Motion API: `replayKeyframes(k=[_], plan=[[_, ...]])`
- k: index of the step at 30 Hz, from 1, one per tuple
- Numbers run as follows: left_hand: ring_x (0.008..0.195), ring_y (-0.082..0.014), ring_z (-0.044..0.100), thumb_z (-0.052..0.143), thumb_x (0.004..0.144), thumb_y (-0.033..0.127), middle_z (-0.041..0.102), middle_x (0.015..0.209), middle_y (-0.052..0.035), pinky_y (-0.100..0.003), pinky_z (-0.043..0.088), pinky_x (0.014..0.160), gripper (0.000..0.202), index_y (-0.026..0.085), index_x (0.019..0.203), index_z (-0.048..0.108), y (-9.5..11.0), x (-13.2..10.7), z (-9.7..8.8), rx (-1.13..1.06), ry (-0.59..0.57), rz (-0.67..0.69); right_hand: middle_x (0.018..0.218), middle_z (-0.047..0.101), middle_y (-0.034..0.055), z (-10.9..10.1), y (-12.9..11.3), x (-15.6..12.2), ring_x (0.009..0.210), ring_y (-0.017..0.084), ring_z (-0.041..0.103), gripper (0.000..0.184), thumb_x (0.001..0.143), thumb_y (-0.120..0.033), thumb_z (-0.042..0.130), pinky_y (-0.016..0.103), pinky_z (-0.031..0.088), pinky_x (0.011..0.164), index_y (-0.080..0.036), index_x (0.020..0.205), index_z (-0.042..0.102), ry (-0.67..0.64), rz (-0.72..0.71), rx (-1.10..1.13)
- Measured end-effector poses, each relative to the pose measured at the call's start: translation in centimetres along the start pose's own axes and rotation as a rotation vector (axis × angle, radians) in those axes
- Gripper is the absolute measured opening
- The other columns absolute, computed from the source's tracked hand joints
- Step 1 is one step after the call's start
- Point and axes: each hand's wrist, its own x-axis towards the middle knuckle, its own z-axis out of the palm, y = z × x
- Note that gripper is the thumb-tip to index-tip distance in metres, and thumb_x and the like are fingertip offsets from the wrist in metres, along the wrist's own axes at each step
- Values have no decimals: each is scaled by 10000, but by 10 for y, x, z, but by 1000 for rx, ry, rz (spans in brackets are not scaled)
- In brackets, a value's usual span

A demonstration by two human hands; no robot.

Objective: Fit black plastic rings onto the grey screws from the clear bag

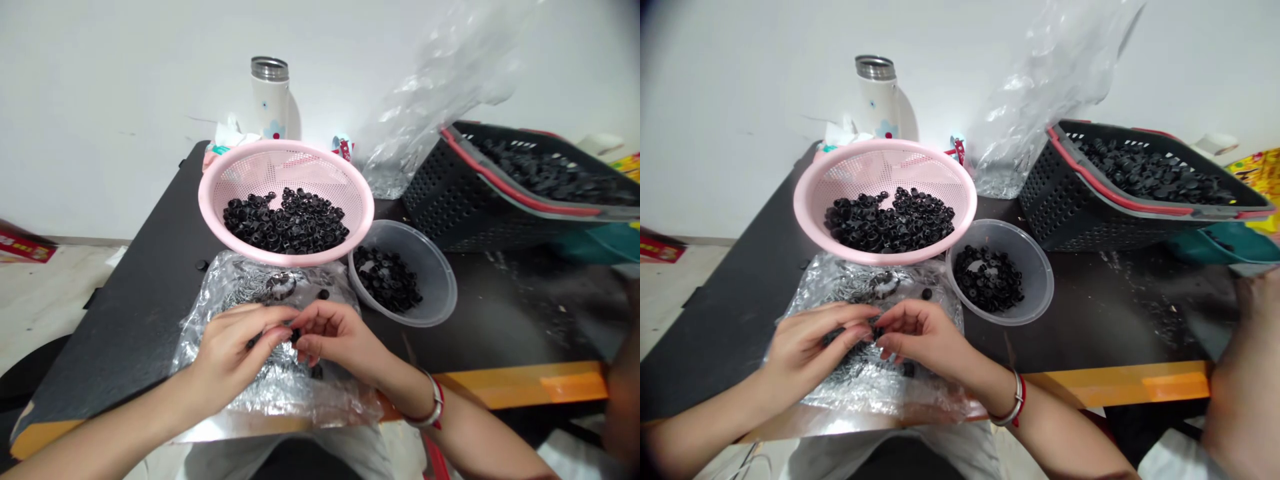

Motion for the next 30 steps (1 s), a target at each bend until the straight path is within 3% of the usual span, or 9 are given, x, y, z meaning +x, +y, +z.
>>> replayKeyframes(k=[10, 17, 23, 26, 30], plan=[[689, -102, 587, 543, 923, 82, 675, 819, -11, -229, 464, 656, 226, 164, 1121, 617, 1, -3, 1, 58, -12, 105, 668, 683, -26, 1, 3, 1, 588, 91, 657, 307, 697, -301, 834, 152, 496, 497, -151, 872, 631, -9, 39, 28], [687, -115, 546, 505, 946, 86, 645, 802, -20, -246, 432, 660, 256, 132, 1182, 592, -3, -6, 5, 37, -53, 186, 688, 662, -20, 0, 8, 1, 609, 87, 631, 315, 690, -314, 843, 161, 490, 520, -141, 847, 631, -17, -15, -20], [726, -128, 578, 484, 994, 296, 633, 800, 6, -245, 444, 704, 321, 189, 1295, 519, -3, -2, -10, 75, -94, 82, 725, 640, -23, -2, 5, 3, 625, 83, 617, 312, 718, -333, 819, 169, 503, 529, -158, 894, 631, 9, -77, -11], [788, -143, 590, 481, 987, 274, 642, 876, -9, -252, 437, 730, 273, 214, 1238, 568, 1, 14, -32, 231, -36, 30, 700, 600, -39, -5, 4, 4, 606, 84, 605, 317, 696, -329, 832, 175, 495, 516, -162, 875, 631, 30, -111, 5], [936, -216, 607, 533, 942, 355, 671, 1007, -68, -318, 437, 835, 265, 191, 1095, 674, -3, 66, -56, 517, -52, 23, 696, 584, -43, -6, 5, 5, 589, 74, 585, 293, 698, -323, 816, 180, 487, 520, -161, 855, 629, 26, -128, -8]])
